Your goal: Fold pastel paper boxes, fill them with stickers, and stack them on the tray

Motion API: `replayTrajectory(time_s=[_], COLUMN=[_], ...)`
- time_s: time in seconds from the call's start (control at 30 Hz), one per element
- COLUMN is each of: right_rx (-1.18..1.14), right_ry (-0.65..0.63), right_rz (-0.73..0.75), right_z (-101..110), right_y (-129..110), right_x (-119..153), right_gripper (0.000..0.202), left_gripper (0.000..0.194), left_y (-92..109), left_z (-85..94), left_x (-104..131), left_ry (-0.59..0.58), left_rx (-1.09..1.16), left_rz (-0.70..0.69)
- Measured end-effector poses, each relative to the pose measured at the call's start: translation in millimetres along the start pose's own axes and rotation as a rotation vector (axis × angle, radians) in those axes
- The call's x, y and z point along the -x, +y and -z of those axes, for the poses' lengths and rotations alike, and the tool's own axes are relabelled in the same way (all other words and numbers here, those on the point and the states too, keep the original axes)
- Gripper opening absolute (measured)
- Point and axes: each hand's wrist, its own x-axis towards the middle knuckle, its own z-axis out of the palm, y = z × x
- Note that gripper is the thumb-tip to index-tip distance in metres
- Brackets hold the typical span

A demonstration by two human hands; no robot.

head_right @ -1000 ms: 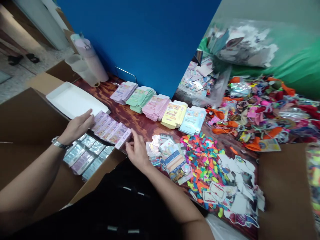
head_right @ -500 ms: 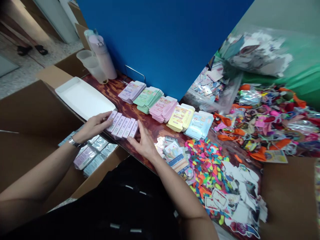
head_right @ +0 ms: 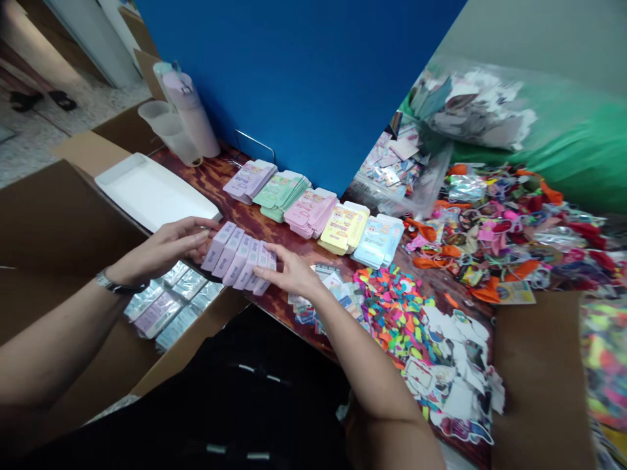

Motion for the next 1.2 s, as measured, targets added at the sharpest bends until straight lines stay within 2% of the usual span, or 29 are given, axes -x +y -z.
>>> replayTrajectory(time_s=[0.1, 0.17, 0.27, 0.37, 0.43, 0.5, 0.6, 0.67, 0.8, 0.97, 1.1, 1.2], right_rx=[-0.142, -0.149, 0.088, 0.459, 0.588, 0.62, 0.634, 0.669, 0.778, 0.882, 0.847, 0.806], right_ry=[-0.081, -0.128, -0.128, -0.002, 0.137, 0.227, 0.203, 0.157, 0.076, 0.011, -0.015, -0.005], right_rz=[-0.089, -0.164, -0.176, -0.131, -0.042, 0.158, 0.447, 0.509, 0.466, 0.405, 0.399, 0.421], right_z=[8.8, 12.3, 13.2, 9.1, 4.3, -1.8, -11.6, -16.7, -21.2, -22.4, -23.8, -25.1], right_y=[4.3, 5.4, 3.3, -0.9, -3.0, -3.4, -2.6, -3.1, -10.2, -22.2, -20.2, -14.6], right_x=[-4.2, -8.7, -14.1, -13.7, -11.0, -8.6, -8.9, -11.2, -15.6, -16.6, -17.7, -19.0], right_gripper=[0.057, 0.054, 0.052, 0.055, 0.057, 0.06, 0.056, 0.054, 0.051, 0.056, 0.056, 0.056], left_gripper=[0.066, 0.067, 0.063, 0.061, 0.06, 0.059, 0.059, 0.06, 0.059, 0.055, 0.06, 0.061], left_y=[4.4, -0.8, -18.1, -34.9, -41.3, -44.3, -46.2, -47.5, -50.6, -52.4, -54.2, -57.5], left_z=[2.5, -1.5, -12.4, -21.3, -23.9, -25.0, -27.6, -30.1, -32.9, -28.0, -25.7, -28.8], left_x=[-3.0, -10.6, -25.1, -33.4, -33.2, -30.5, -26.9, -26.6, -28.7, -27.6, -25.3, -26.2], left_ry=[-0.094, -0.151, -0.182, -0.164, -0.125, -0.083, -0.02, 0.018, 0.024, -0.021, -0.081, -0.081], left_rx=[-0.06, -0.152, -0.295, -0.34, -0.353, -0.377, -0.4, -0.406, -0.382, -0.321, -0.211, -0.06], left_rz=[0.025, 0.004, -0.095, -0.163, -0.175, -0.188, -0.193, -0.186, -0.221, -0.26, -0.275, -0.211])
